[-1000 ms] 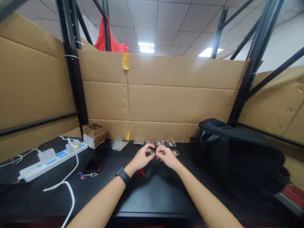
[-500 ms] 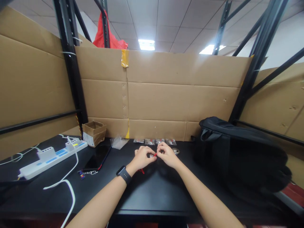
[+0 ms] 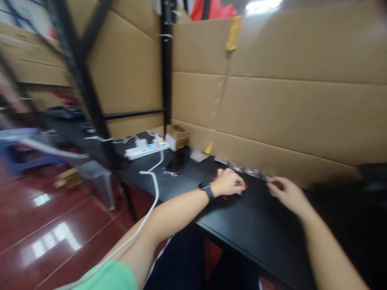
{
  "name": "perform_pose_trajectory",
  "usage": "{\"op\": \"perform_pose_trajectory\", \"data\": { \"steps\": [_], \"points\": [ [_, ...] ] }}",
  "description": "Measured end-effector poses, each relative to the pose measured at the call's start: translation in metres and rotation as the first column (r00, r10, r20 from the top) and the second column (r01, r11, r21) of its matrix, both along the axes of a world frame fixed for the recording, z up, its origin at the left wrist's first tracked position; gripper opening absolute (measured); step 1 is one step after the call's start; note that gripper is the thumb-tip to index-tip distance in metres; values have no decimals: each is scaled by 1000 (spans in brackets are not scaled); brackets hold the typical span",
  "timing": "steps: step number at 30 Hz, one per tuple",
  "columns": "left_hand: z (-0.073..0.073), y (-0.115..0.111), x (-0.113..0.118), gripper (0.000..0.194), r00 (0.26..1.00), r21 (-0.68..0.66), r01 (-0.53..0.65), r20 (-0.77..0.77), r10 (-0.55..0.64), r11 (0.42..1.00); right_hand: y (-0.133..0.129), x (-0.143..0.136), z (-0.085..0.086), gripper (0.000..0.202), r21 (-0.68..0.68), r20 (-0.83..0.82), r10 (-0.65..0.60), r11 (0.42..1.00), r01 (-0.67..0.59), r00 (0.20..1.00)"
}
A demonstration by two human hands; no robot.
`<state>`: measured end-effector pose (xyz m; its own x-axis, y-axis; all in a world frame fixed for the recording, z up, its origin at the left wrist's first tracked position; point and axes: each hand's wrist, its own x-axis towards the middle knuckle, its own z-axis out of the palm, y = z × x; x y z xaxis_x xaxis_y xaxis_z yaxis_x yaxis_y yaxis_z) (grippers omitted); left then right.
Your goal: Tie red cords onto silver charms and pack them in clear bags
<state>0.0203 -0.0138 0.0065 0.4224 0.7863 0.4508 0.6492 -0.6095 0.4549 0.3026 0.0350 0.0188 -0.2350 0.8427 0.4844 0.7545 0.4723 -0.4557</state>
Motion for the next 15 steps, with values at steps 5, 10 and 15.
{"op": "perform_pose_trajectory", "data": {
  "steps": [5,10,15],
  "points": [
    [-2,-3,-7,17,996,-79,-87,-37,85,993,8,12,-11,23,-79,159,-69,994,82,985],
    [-10,-4,-24,11,999,-87,-27,-47,23,996,12,-1,-22,38,-117,272,-127,980,163,954],
    [-13,-7,-18,9,996,-6,-71,-63,70,997,13,11,-28,52,-161,307,-75,978,130,949]
  ]
}}
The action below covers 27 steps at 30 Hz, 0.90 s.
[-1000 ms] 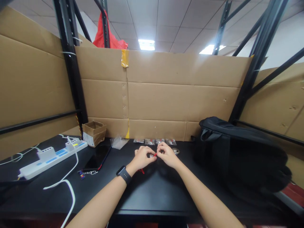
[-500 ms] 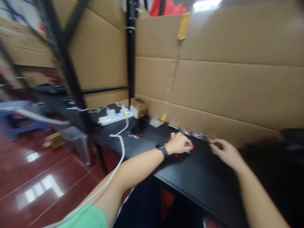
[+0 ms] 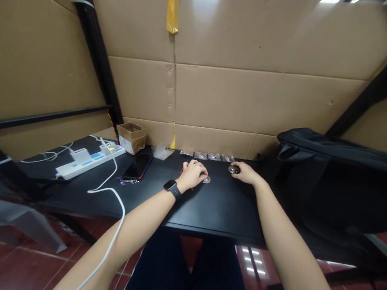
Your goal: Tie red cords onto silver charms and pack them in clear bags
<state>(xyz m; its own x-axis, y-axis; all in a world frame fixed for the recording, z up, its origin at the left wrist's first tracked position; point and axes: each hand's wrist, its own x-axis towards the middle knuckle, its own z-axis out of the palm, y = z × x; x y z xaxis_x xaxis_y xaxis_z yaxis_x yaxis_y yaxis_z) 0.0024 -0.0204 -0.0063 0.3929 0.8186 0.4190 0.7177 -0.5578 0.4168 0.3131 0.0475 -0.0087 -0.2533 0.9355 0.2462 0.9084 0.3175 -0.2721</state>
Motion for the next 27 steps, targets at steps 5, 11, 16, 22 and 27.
{"op": "perform_pose_trajectory", "data": {
  "steps": [5,11,16,22,27],
  "points": [
    [4,1,-5,16,999,-30,24,-24,-25,999,-3,-2,1,46,-32,8,-12,999,12,1000],
    [12,16,-35,28,991,-1,-29,-129,28,1000,-2,-4,-1,30,-35,-47,14,999,-15,999],
    [19,30,-63,20,959,-48,-143,-254,126,989,4,-2,-8,39,-36,-133,-30,999,25,991],
    [23,29,-68,14,964,-128,-129,-247,94,983,8,2,-15,39,-18,-194,-35,999,32,980],
    [19,24,-54,7,963,-157,-113,-261,69,981,5,1,-10,43,31,-259,-30,999,40,965]
  ]
}}
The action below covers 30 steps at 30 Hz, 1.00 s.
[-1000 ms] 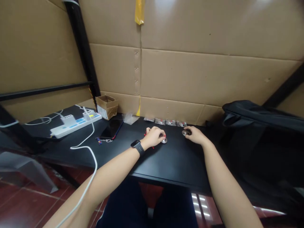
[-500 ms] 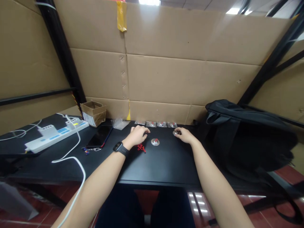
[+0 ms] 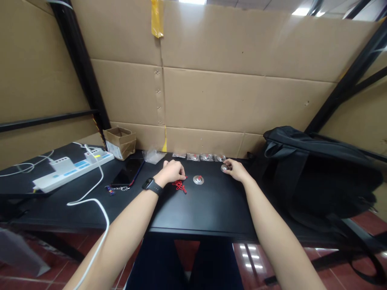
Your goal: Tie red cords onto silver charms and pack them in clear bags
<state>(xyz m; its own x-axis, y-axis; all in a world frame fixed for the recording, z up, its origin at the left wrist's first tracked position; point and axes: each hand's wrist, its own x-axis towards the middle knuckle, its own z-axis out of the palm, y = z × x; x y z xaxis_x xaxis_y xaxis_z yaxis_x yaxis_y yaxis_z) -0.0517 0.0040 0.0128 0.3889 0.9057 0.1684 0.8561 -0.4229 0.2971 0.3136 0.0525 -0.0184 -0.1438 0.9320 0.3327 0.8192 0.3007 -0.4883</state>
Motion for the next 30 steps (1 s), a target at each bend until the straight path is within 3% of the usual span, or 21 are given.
{"op": "perform_pose_trajectory", "data": {
  "steps": [4,8,11,13,15,19,30],
  "points": [
    [-5,-2,6,11,1000,93,16,7,-17,996,-11,-22,14,39,94,-176,141,988,-126,974],
    [-1,-4,10,16,977,198,-29,214,-14,980,-30,-66,28,39,118,-462,307,951,-286,832],
    [5,-7,16,15,887,190,-19,457,-71,982,-46,-99,33,43,174,-590,403,909,-378,699],
    [8,-9,21,18,814,168,21,569,-115,986,-55,-116,33,44,205,-612,436,893,-400,660],
    [8,-11,26,20,778,156,64,610,-147,986,-62,-126,33,45,222,-609,458,882,-415,648],
    [6,-14,35,22,775,155,108,605,-181,982,-68,-132,34,44,231,-584,484,869,-438,652],
    [4,-19,42,19,850,155,2,520,-83,988,-71,-135,34,45,220,-567,455,887,-407,686]
  ]
}}
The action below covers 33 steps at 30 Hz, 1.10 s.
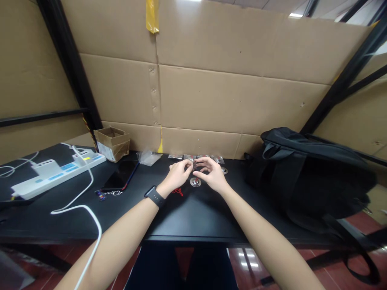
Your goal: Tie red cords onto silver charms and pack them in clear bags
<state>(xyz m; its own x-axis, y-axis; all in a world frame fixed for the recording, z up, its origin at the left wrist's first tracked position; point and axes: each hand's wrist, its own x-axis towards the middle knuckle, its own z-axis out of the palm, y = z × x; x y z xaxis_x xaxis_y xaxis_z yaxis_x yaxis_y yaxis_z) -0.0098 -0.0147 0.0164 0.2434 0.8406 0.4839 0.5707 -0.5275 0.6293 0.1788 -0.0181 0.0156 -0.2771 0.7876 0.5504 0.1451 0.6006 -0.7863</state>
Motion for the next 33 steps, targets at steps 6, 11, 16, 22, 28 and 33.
{"op": "perform_pose_trajectory", "data": {
  "steps": [6,11,16,22,28,33],
  "points": [
    [-7,7,0,22,993,-28,80,89,-77,996,0,1,0,44,-8,-7,-3,1000,3,1000],
    [-7,5,1,20,999,-21,41,29,-41,999,-2,-1,0,43,-11,-3,-19,1000,19,1000],
    [4,-11,5,16,994,106,-48,-95,58,993,-2,-1,0,43,-21,-32,-78,997,77,996],
    [11,-17,6,14,1000,148,-16,-23,20,989,-2,-3,0,38,-121,-168,-71,991,51,983],
    [10,-13,2,12,981,142,111,143,-131,984,-1,-1,0,37,-165,-223,-31,986,-6,974],
    [4,-6,4,7,931,99,194,293,-215,976,2,1,-2,38,-158,-235,11,986,-50,972]
  ]
}}
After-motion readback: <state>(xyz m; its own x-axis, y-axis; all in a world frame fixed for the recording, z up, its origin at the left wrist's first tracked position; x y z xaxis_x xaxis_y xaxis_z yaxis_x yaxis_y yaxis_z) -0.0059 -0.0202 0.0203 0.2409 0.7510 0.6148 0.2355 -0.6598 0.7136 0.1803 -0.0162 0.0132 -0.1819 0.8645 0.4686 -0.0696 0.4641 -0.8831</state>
